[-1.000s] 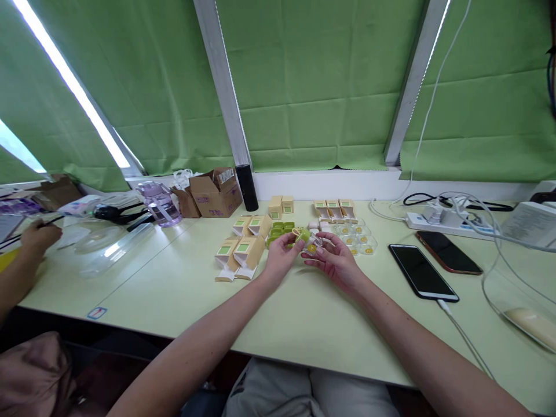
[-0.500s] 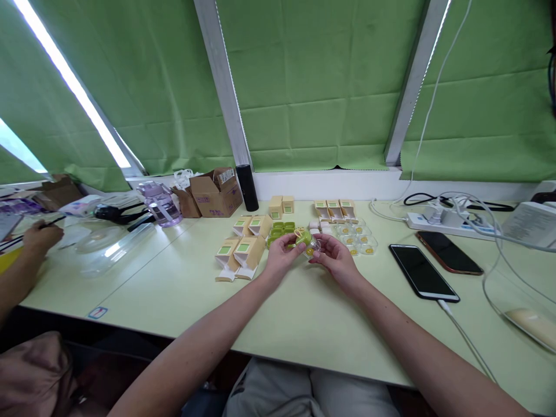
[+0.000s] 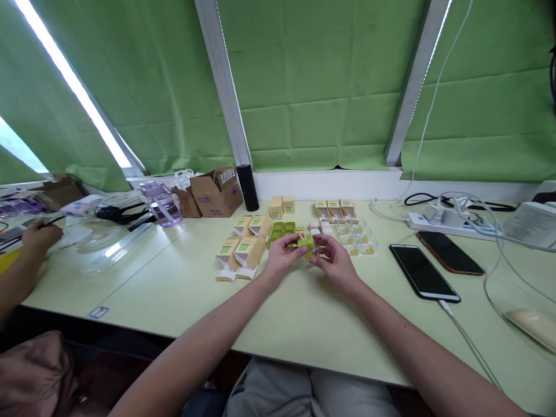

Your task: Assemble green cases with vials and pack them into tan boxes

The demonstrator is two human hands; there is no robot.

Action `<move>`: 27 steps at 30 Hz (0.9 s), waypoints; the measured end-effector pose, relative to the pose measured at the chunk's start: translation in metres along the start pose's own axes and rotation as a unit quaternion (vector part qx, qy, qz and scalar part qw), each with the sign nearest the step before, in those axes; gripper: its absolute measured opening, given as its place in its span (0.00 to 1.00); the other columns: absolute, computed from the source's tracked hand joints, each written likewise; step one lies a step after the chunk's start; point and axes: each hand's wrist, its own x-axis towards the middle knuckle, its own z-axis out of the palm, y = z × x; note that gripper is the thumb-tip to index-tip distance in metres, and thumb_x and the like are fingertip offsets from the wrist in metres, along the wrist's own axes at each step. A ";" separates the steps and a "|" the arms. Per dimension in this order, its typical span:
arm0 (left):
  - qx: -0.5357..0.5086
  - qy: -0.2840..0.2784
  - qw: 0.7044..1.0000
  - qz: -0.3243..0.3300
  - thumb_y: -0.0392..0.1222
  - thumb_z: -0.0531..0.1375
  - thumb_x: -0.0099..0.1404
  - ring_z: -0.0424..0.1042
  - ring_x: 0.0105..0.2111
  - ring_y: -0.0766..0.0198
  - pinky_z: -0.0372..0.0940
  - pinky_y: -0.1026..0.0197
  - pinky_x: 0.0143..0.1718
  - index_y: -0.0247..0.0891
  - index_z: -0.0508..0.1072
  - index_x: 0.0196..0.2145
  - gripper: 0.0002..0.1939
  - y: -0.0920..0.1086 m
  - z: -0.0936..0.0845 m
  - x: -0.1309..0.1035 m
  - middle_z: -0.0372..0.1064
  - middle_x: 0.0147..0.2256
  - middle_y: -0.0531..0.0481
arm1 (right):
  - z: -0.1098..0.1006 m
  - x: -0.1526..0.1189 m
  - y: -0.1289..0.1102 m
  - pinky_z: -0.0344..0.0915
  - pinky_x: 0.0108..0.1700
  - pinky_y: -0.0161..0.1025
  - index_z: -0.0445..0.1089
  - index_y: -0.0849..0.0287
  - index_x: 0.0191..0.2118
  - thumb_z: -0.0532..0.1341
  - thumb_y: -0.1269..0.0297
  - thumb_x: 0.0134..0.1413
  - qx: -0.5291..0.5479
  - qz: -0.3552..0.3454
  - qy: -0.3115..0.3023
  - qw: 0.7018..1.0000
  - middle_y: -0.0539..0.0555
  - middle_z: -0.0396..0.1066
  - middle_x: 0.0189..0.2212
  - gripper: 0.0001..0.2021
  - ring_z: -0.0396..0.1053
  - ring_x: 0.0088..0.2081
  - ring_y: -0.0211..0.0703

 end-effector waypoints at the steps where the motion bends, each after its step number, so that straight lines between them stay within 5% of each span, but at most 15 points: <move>1: -0.001 -0.001 1.000 0.000 0.51 0.80 0.47 0.81 0.44 0.53 0.74 0.51 0.52 0.32 0.82 0.46 0.31 0.000 0.000 0.000 0.81 0.47 0.39 | 0.001 0.000 -0.001 0.75 0.43 0.43 0.72 0.50 0.51 0.76 0.57 0.41 0.000 0.001 -0.002 1.000 0.55 0.71 0.50 0.29 0.72 0.42 0.43; 14: 0.006 -0.005 1.000 -0.002 0.50 0.79 0.49 0.80 0.42 0.54 0.74 0.51 0.51 0.31 0.81 0.47 0.31 -0.001 0.000 0.001 0.80 0.45 0.39 | 0.003 -0.003 -0.009 0.75 0.43 0.45 0.66 0.49 0.53 0.76 0.53 0.44 0.009 -0.001 -0.021 1.000 0.55 0.72 0.48 0.31 0.73 0.39 0.43; 27: 0.084 -0.024 0.994 0.065 0.49 0.75 0.57 0.72 0.52 0.54 0.72 0.57 0.46 0.39 0.73 0.51 0.27 0.001 0.001 -0.003 0.73 0.48 0.41 | 0.004 -0.003 -0.011 0.77 0.46 0.49 0.64 0.48 0.54 0.73 0.47 0.52 0.019 -0.024 -0.014 0.999 0.54 0.73 0.48 0.28 0.75 0.39 0.44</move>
